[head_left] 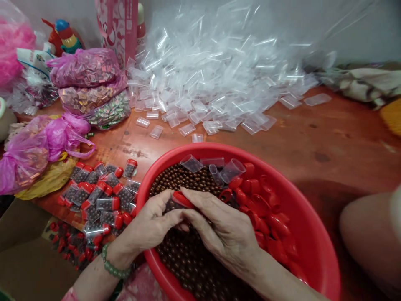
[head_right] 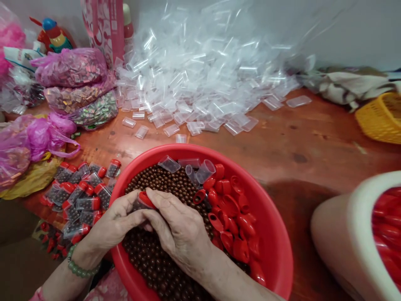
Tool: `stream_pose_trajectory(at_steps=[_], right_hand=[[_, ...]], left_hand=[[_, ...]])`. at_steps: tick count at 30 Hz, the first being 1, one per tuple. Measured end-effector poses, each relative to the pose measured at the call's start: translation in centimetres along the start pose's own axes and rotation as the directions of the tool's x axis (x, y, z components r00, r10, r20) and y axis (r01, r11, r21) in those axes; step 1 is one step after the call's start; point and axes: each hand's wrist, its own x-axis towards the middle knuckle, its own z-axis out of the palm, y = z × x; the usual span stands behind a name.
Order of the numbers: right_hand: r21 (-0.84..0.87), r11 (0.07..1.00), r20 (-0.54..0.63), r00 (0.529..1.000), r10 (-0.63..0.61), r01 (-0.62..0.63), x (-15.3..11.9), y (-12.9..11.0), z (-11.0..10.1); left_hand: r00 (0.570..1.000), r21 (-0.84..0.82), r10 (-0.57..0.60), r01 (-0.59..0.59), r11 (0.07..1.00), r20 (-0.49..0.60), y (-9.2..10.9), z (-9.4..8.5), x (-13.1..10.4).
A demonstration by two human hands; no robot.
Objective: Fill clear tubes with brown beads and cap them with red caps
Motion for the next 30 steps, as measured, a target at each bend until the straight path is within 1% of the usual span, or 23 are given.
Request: stream_pose_trajectory(at_steps=[1, 3, 6, 8, 9, 10, 12, 15, 17, 20, 23, 25, 27, 30], right_hand=[[0.029, 0.999, 0.027, 0.999, 0.031, -0.032, 0.2, 0.0, -0.2], [0.104, 0.982, 0.054, 0.987, 0.153, -0.158, 0.6, 0.1, -0.7], [0.176, 0.911, 0.016, 0.927, 0.375, -0.372, 0.9, 0.3, -1.6], [0.192, 0.881, -0.022, 0.895, 0.445, -0.433, 1.0, 0.5, -2.0], [0.193, 0.878, -0.032, 0.892, 0.452, -0.438, 1.0, 0.5, -2.1], [0.193, 0.883, -0.039, 0.895, 0.444, -0.429, 1.1, 0.6, -2.1], [0.184, 0.906, -0.035, 0.918, 0.394, -0.382, 1.4, 0.5, -2.1], [0.140, 0.949, 0.034, 0.960, 0.279, -0.281, 2.0, 0.2, -1.8], [0.108, 0.972, 0.097, 0.975, 0.199, -0.209, 2.3, 0.1, -1.7], [0.075, 0.988, 0.182, 0.976, 0.120, -0.136, 2.7, 0.0, -2.1], [0.043, 0.993, 0.261, 0.960, 0.100, -0.115, 2.7, 0.1, -3.2], [-0.005, 0.995, 0.262, 0.960, 0.099, -0.102, 2.7, 0.1, -4.3], [-0.056, 0.995, 0.229, 0.969, 0.092, -0.081, 2.6, 0.2, -5.3], [-0.074, 0.995, 0.199, 0.977, 0.075, -0.061, 2.7, 0.4, -6.0]], left_hand=[[1.000, -0.047, -0.003, 0.004, 0.999, 0.007, 0.1, 0.0, 0.1], [1.000, -0.096, -0.007, 0.009, 0.995, 0.026, 0.2, -0.1, 0.3], [0.999, -0.139, -0.004, 0.010, 0.990, 0.039, 0.3, -0.3, 0.4], [0.999, -0.169, -0.020, 0.026, 0.985, 0.036, 0.3, -0.5, 0.4], [0.999, -0.183, -0.033, 0.039, 0.982, 0.037, 0.2, -0.5, 0.4], [0.998, -0.197, -0.044, 0.051, 0.979, 0.041, 0.1, -0.5, 0.4], [0.997, -0.225, -0.056, 0.068, 0.972, 0.060, 0.0, -0.6, 0.5], [0.993, -0.255, -0.062, 0.086, 0.963, 0.099, -0.1, -0.7, 0.6], [0.992, -0.262, -0.066, 0.093, 0.961, 0.110, -0.1, -0.7, 0.6], [0.992, -0.248, -0.068, 0.093, 0.964, 0.107, -0.1, -0.8, 0.6], [0.990, -0.224, -0.072, 0.098, 0.970, 0.122, -0.2, -0.9, 0.6], [0.992, -0.229, -0.050, 0.076, 0.970, 0.118, -0.3, -1.0, 0.6], [0.994, -0.239, -0.021, 0.047, 0.970, 0.107, -0.3, -1.1, 0.6], [0.993, -0.238, -0.014, 0.043, 0.970, 0.120, -0.3, -1.1, 0.7]])
